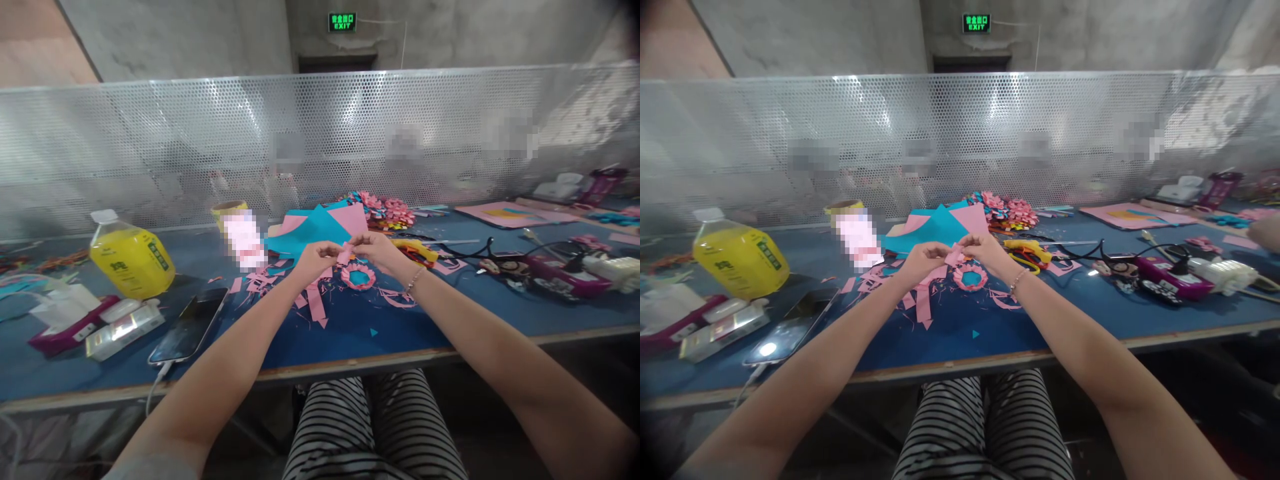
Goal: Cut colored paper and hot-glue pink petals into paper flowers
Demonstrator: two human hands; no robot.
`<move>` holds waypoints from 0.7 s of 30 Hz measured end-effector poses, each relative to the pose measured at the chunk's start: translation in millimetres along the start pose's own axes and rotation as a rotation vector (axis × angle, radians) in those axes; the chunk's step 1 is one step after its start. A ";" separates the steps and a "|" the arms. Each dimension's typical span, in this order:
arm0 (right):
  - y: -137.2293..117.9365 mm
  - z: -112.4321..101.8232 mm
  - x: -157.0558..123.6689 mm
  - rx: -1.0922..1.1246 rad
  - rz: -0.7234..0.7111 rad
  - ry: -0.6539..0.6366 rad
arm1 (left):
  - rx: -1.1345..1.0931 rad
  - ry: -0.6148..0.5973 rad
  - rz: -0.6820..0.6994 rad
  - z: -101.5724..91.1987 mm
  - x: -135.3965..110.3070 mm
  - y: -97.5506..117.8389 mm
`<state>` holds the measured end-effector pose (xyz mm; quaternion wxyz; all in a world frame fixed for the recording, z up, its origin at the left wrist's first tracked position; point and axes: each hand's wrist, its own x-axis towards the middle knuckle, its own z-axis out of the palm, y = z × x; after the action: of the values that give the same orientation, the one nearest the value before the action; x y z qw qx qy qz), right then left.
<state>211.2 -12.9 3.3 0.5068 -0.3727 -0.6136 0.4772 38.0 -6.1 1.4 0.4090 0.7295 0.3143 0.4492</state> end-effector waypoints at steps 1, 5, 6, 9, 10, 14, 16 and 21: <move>-1.3 0.0 0.0 -0.029 -0.007 -0.023 | 0.011 0.016 0.004 0.2 0.6 -2.4; -8.1 -21.1 4.1 -0.530 -0.063 -0.006 | 0.061 0.031 0.015 -0.2 1.5 -5.3; -9.3 -33.4 5.2 -0.765 -0.087 0.053 | 0.084 0.039 0.019 -0.5 1.3 -4.1; -7.9 -82.1 6.1 -1.308 0.067 0.297 | 0.152 0.070 0.030 -0.7 0.4 0.9; -5.5 -99.1 5.7 -1.398 0.158 0.319 | 0.167 0.077 0.032 -0.6 0.2 1.9; 9.1 -145.6 5.3 -1.442 0.460 0.191 | 0.196 0.095 0.030 -0.5 0.3 -0.6; 15.7 -152.2 6.9 -1.413 0.498 0.153 | 0.187 0.094 0.025 -0.5 0.7 -3.6; 30.0 -150.8 11.8 -1.390 0.497 0.213 | 0.117 0.103 -0.014 0.4 0.9 -3.1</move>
<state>355.3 37.5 -17.8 0.0885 -0.7792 -0.6192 0.0411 38.4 -4.0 -1.1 0.3520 0.7260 0.3655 0.4641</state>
